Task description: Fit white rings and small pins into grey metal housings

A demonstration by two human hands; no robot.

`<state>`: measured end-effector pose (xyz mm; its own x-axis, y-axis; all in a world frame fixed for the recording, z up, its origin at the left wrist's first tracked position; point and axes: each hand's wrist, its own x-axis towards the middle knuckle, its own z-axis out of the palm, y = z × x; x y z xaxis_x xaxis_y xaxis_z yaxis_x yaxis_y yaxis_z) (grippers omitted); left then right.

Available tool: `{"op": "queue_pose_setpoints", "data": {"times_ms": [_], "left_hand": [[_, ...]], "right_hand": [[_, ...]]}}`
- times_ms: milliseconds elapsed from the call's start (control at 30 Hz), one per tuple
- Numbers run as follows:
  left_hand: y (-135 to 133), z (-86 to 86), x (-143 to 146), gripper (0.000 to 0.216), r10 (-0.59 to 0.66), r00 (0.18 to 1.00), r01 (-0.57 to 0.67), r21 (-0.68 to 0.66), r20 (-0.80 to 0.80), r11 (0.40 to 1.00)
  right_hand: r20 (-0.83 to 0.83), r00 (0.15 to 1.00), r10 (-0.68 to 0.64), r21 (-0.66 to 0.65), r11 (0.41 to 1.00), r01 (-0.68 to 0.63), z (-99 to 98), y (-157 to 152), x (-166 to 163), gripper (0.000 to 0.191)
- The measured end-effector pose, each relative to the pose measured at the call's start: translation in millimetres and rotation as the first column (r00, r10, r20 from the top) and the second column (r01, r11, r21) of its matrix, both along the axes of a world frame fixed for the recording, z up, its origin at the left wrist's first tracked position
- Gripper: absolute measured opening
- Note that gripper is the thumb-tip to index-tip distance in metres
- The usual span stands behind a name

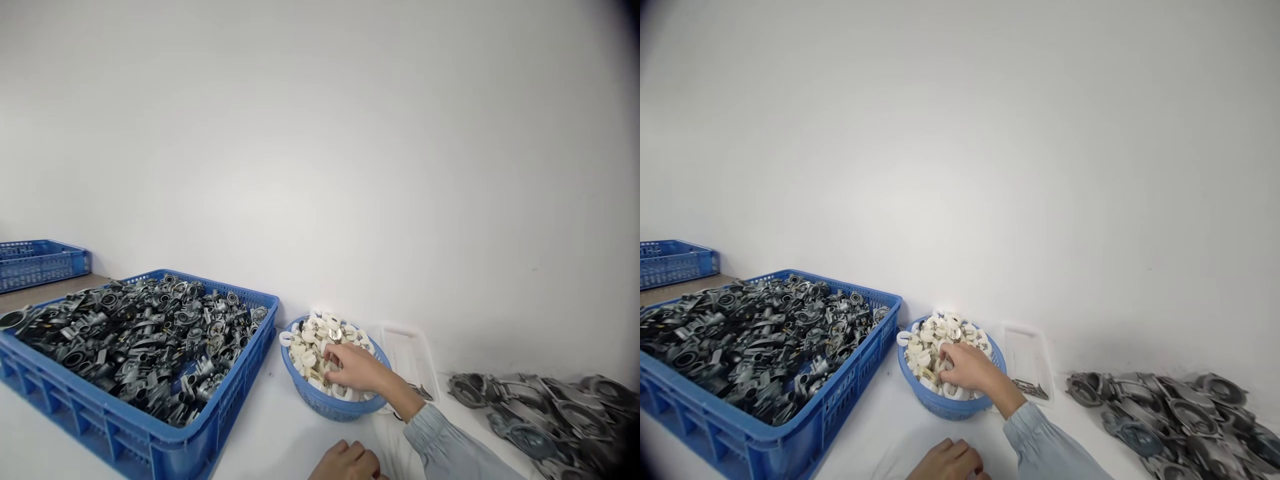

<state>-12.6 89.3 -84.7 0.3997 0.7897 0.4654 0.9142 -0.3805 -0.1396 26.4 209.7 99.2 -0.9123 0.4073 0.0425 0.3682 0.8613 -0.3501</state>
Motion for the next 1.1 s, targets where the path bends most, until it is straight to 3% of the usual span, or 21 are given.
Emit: {"op": "queue_pose_setpoints", "data": {"times_ms": [167, 333, 400, 467, 633, 733, 867, 967, 1100], "left_hand": [[-13.9, 25.1, 0.5, 0.026, 0.022, 1.000, -0.021, -0.126, 0.007, 0.992], [-40.5, 56.0, 0.2, 0.021, 0.001, 0.999, 0.007, -0.219, 0.036, 0.976], [-53.9, 67.2, 0.2, 0.046, -0.027, 0.988, 0.064, -0.242, 0.154, 0.968], [-64.3, 75.6, 0.3, 0.057, 0.003, 0.969, 0.065, -0.266, 0.248, 0.962], [-71.9, 84.0, 1.7, 0.053, 0.024, 0.956, 0.074, -0.319, 0.293, 0.945], [-71.0, 84.8, 1.5, 0.054, 0.032, 0.952, 0.075, -0.332, 0.304, 0.940], [-71.0, 85.9, 1.0, 0.053, 0.033, 0.952, 0.076, -0.341, 0.304, 0.937], [-71.0, 86.5, 0.9, 0.050, 0.035, 0.954, 0.072, -0.345, 0.296, 0.936], [-70.4, 86.8, 0.1, 0.046, 0.033, 0.959, 0.070, -0.347, 0.281, 0.935]], "right_hand": [[-0.041, 0.999, 0.034, -0.145, 0.989, -0.040, 22.1, 4.7, 18.1, 0.034], [-0.086, 0.996, 0.018, -0.474, 0.879, -0.057, 40.1, 3.8, 65.4, 0.048], [-0.073, 0.997, 0.039, -0.515, 0.854, -0.071, 42.5, -1.7, 89.0, 0.042], [-0.030, 0.997, 0.076, -0.533, 0.842, -0.080, 44.7, -11.7, 111.3, 0.033], [0.163, 0.976, 0.142, -0.443, 0.895, -0.056, 52.4, -51.9, 146.7, 0.034], [0.201, 0.953, 0.228, -0.278, 0.946, -0.168, 50.6, -73.3, 151.2, 0.042], [0.216, 0.925, 0.312, -0.130, 0.948, -0.290, 36.6, -83.6, 145.0, 0.044], [0.212, 0.914, 0.345, -0.106, 0.938, -0.329, 24.4, -81.6, 138.9, 0.045], [0.182, 0.916, 0.358, -0.169, 0.929, -0.330, 16.6, -79.6, 137.3, 0.051]]}}
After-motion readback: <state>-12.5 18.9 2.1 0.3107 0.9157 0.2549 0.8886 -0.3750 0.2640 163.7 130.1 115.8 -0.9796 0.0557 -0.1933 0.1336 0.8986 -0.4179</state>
